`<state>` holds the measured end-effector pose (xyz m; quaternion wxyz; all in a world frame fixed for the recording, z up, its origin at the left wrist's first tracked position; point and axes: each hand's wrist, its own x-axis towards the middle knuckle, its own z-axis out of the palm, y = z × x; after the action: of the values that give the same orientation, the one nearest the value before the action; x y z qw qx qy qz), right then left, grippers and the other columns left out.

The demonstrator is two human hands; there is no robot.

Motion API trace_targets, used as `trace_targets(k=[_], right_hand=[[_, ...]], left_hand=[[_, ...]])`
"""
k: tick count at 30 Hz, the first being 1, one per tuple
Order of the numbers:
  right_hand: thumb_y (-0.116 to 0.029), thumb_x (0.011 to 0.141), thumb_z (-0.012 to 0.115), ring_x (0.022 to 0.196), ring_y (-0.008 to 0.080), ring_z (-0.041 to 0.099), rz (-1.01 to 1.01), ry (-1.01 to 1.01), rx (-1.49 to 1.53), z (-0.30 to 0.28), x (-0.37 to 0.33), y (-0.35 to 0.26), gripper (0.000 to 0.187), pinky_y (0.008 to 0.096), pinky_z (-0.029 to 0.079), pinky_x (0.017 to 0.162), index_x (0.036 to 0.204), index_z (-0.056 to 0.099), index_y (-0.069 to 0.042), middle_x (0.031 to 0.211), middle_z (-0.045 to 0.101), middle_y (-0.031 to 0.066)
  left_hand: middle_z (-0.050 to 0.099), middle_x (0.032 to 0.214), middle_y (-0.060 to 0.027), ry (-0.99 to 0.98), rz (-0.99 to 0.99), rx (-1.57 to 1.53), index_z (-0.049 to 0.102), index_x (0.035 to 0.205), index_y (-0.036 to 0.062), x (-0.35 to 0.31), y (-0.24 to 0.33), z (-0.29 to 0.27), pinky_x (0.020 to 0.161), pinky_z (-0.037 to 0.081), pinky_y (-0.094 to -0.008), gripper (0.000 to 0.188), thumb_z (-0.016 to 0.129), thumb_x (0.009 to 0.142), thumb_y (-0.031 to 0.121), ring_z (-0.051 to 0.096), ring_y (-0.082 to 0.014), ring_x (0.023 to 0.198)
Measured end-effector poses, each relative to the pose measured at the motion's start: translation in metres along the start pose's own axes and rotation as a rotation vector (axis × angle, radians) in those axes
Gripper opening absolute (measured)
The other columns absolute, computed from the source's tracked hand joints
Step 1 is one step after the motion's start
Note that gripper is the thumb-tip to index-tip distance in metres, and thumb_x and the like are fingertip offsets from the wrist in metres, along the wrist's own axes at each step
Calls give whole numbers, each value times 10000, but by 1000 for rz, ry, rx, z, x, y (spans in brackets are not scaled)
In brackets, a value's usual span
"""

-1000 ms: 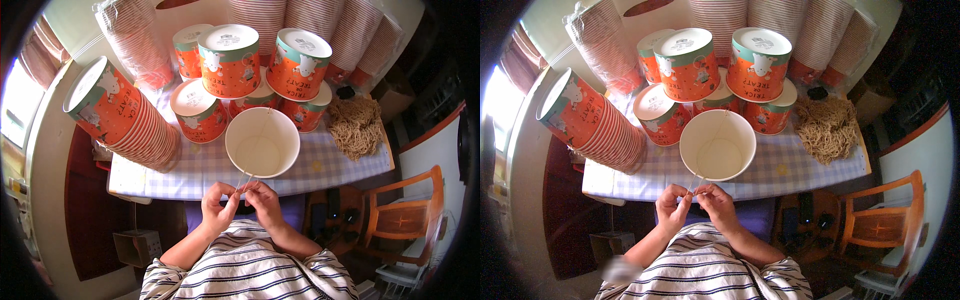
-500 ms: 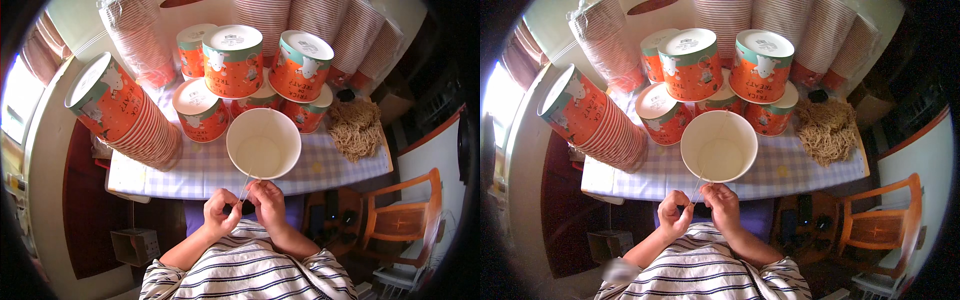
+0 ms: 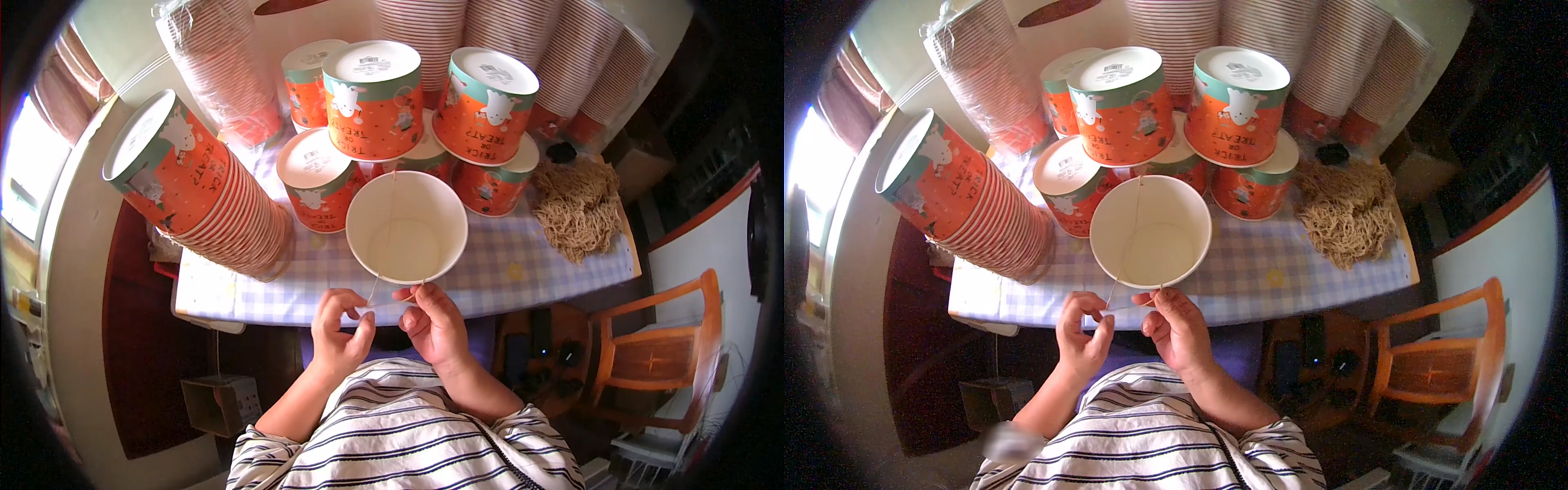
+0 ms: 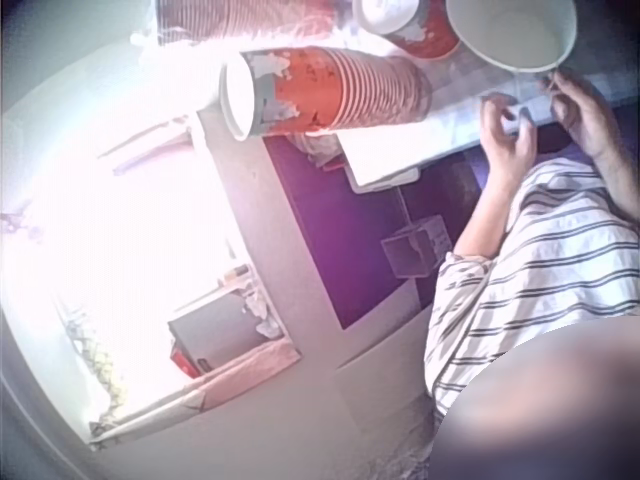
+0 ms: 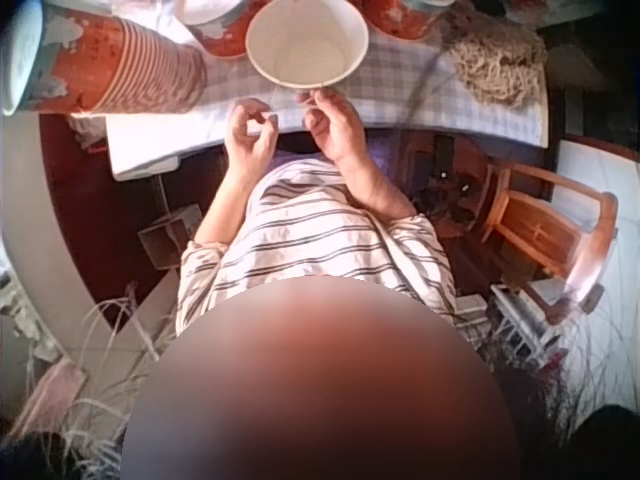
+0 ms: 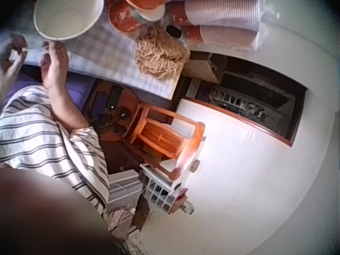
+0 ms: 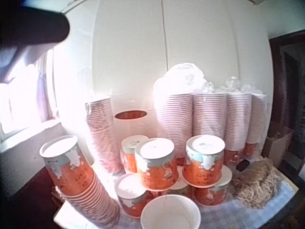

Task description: Attaching thin string handles to decorative paper tubs at a workstation.

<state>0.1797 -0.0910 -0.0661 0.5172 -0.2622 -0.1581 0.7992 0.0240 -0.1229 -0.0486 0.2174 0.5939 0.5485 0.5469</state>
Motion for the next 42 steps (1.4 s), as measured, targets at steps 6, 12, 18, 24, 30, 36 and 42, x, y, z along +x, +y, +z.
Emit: trace_targets(k=[6, 12, 18, 24, 30, 36, 42], right_hand=[[-184, 914, 571, 606, 116, 608, 82, -135, 183, -11, 3, 1, 126, 211, 454, 524, 978, 580, -76, 880, 664, 115], [-172, 885, 621, 582, 69, 533, 60, -70, 34, -18, 5, 1, 107, 196, 368, 490, 934, 591, -81, 746, 623, 37], [-167, 870, 644, 557, 56, 469, -68, 25, -95, -23, 4, 3, 141, 195, 347, 491, 925, 605, -44, 718, 592, 20], [-129, 899, 597, 531, 68, 410, -207, 104, -271, -26, 7, 4, 107, 209, 320, 502, 944, 589, -33, 676, 535, 5], [-135, 897, 601, 552, 52, 443, -188, 67, -201, -29, 7, 11, 137, 196, 353, 492, 966, 578, -19, 721, 577, 24], [-123, 907, 576, 576, 61, 449, -181, 5, -178, -30, 5, 16, 120, 201, 368, 511, 969, 579, -20, 755, 585, 29], [-155, 914, 576, 588, 70, 470, -110, -10, -151, -31, 5, 14, 140, 202, 385, 529, 956, 584, -22, 768, 594, 45]], left_hand=[[574, 864, -116, 1, 416, 274, 592, 856, 31, 28, 28, -5, 695, 427, -322, 243, 640, 628, -39, 539, -234, 748], [617, 930, -45, -318, 484, 431, 631, 934, 85, 57, 47, 12, 795, 416, -378, 284, 698, 658, 80, 566, -246, 917], [639, 886, -58, -455, 490, 442, 633, 950, 75, 64, 32, 18, 808, 435, -379, 252, 674, 702, 51, 602, -249, 873], [628, 857, -51, -406, 542, 432, 613, 951, 84, 67, 32, 18, 777, 434, -375, 247, 653, 710, 45, 605, -244, 833], [626, 904, -47, -408, 454, 485, 620, 977, 92, 64, 48, 23, 806, 419, -375, 288, 646, 692, 57, 583, -231, 874], [635, 932, -48, -463, 513, 551, 614, 1049, 92, 62, 41, 29, 829, 418, -389, 415, 700, 643, 84, 590, -235, 887], [612, 972, -41, -414, 622, 573, 589, 1082, 94, 63, 40, 26, 781, 416, -371, 437, 683, 656, 113, 577, -210, 866]])
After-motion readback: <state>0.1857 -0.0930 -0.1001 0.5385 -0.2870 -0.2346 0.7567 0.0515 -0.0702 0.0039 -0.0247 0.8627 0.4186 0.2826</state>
